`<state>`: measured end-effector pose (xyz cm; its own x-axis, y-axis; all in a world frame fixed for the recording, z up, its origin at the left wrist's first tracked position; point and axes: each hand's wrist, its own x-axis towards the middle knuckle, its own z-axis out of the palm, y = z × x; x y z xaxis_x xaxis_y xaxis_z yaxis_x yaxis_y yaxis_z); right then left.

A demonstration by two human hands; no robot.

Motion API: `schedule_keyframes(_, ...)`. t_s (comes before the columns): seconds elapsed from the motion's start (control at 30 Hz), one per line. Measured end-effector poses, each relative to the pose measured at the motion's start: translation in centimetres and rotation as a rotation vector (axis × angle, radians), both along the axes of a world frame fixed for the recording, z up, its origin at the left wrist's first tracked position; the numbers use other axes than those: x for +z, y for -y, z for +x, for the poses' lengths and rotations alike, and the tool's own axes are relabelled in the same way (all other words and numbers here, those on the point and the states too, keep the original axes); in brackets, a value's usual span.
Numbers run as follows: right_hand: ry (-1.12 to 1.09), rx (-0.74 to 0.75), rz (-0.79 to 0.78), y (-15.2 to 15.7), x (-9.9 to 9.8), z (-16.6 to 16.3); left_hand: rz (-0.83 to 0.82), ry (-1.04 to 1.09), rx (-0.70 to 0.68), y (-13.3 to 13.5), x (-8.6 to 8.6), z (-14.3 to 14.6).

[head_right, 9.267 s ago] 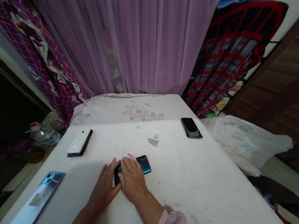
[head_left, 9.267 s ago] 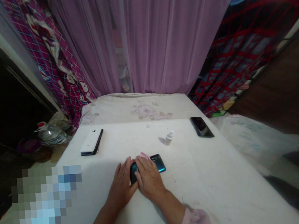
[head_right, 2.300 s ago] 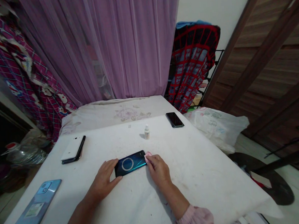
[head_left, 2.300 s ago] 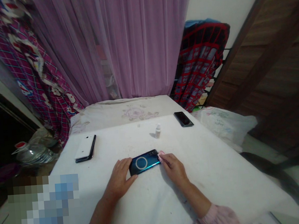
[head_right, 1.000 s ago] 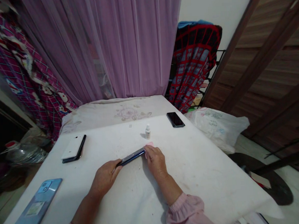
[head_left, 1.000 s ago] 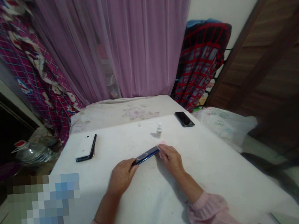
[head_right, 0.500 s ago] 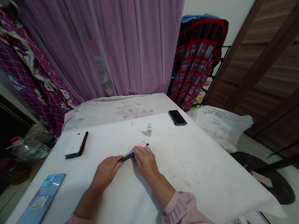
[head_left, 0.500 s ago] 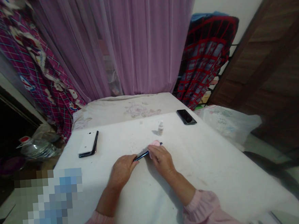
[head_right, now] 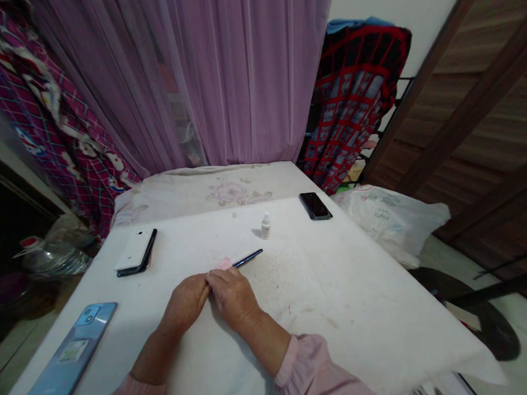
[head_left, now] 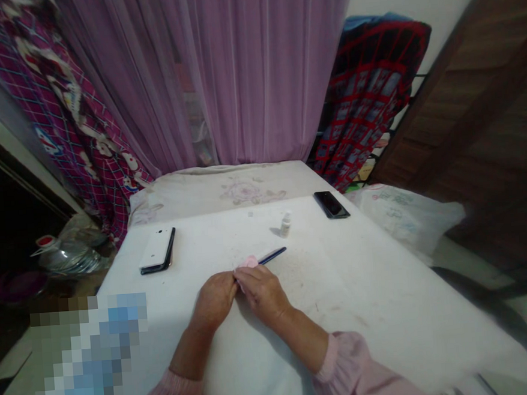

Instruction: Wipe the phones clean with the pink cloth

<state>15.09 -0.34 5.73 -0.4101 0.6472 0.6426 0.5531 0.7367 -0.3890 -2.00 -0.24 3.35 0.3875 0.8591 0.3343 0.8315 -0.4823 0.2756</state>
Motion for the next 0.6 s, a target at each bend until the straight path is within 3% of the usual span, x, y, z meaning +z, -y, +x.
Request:
schedule_keyframes(0.13,0.026,-0.036,0.027,-0.8,-0.4,1.8,0.005,0.021,0.008,0.0,-0.2,0.1)
schedule_keyframes(0.33,-0.008,-0.217,0.028,-3.2,-1.6,6.8,-0.013,0.004,0.04,0.0,-0.2,0.3)
schedule_keyframes(0.6,-0.224,-0.437,-0.258,-3.6,-3.7,10.6,-0.011,-0.02,0.019,0.5,-0.5,0.1)
